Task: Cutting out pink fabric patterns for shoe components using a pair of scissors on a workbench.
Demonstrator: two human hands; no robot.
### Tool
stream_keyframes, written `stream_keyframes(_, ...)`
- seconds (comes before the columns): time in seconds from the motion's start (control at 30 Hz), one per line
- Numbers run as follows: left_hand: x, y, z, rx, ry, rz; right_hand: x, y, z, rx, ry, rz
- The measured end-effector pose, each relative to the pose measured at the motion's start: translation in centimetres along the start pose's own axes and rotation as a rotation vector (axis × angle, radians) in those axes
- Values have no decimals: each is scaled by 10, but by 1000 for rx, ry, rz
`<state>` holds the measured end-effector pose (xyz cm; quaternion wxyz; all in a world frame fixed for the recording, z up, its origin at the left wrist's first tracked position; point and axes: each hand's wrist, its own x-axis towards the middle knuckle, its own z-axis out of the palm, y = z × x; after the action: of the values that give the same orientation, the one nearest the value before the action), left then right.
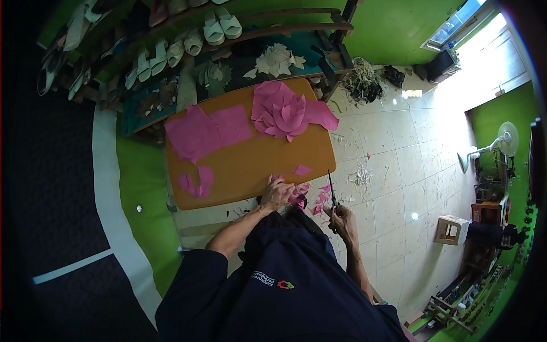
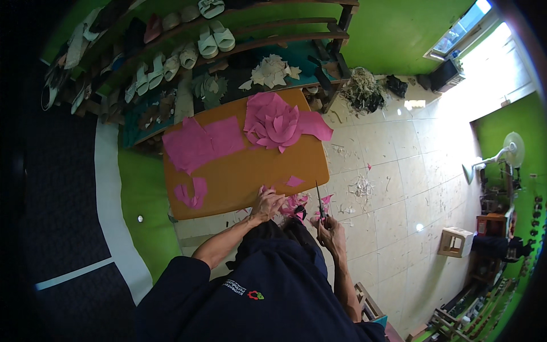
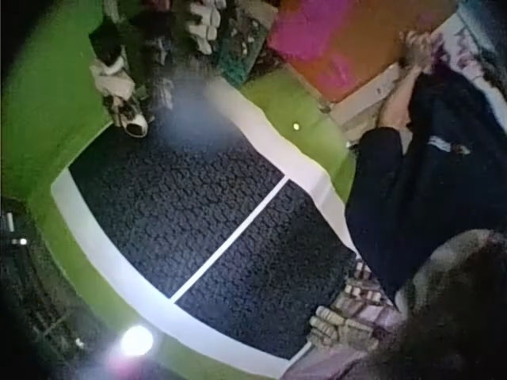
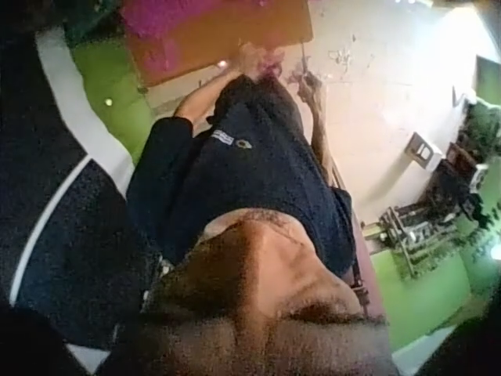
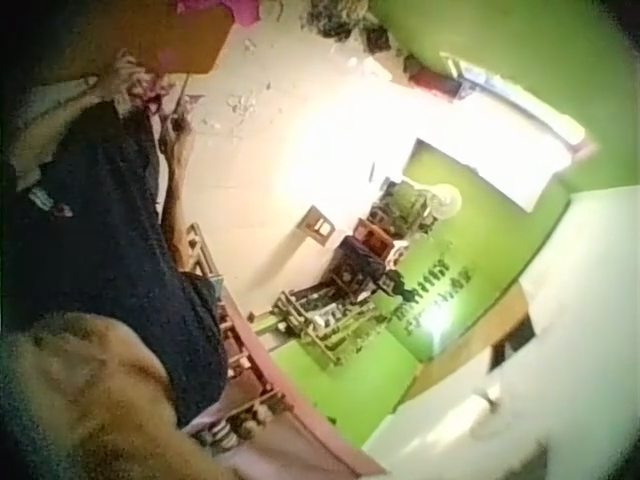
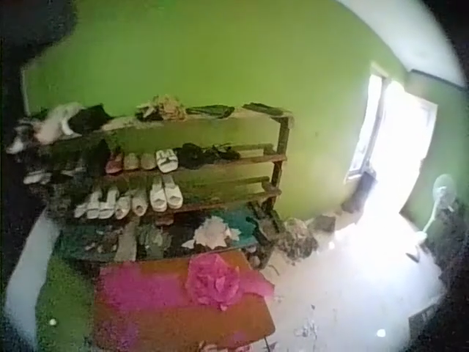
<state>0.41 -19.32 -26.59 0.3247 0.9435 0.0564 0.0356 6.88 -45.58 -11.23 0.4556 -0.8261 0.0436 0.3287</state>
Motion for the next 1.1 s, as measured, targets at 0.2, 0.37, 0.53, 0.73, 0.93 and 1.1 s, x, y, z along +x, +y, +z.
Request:
stream_keyframes(0.2,50,-46,-23,-54,446,-218,-5,-2,-16,35,1,45)
stream_keyframes(0.37,81,-94,-28,170,247,-293,-5,2,-20,92,11,88)
stream_keyframes(0.53,62,-61,-7,210,144,-225,-4,8,-19,98,36,117)
stream_keyframes(0.73,16,-2,41,7,27,2,2,5,-14,126,9,95)
stream_keyframes(0.93,-15,15,44,-142,-315,300,2,-3,-13,130,7,72)
stream_keyframes(1.1,-8,24,36,-62,287,-32,-3,-13,-11,106,5,91)
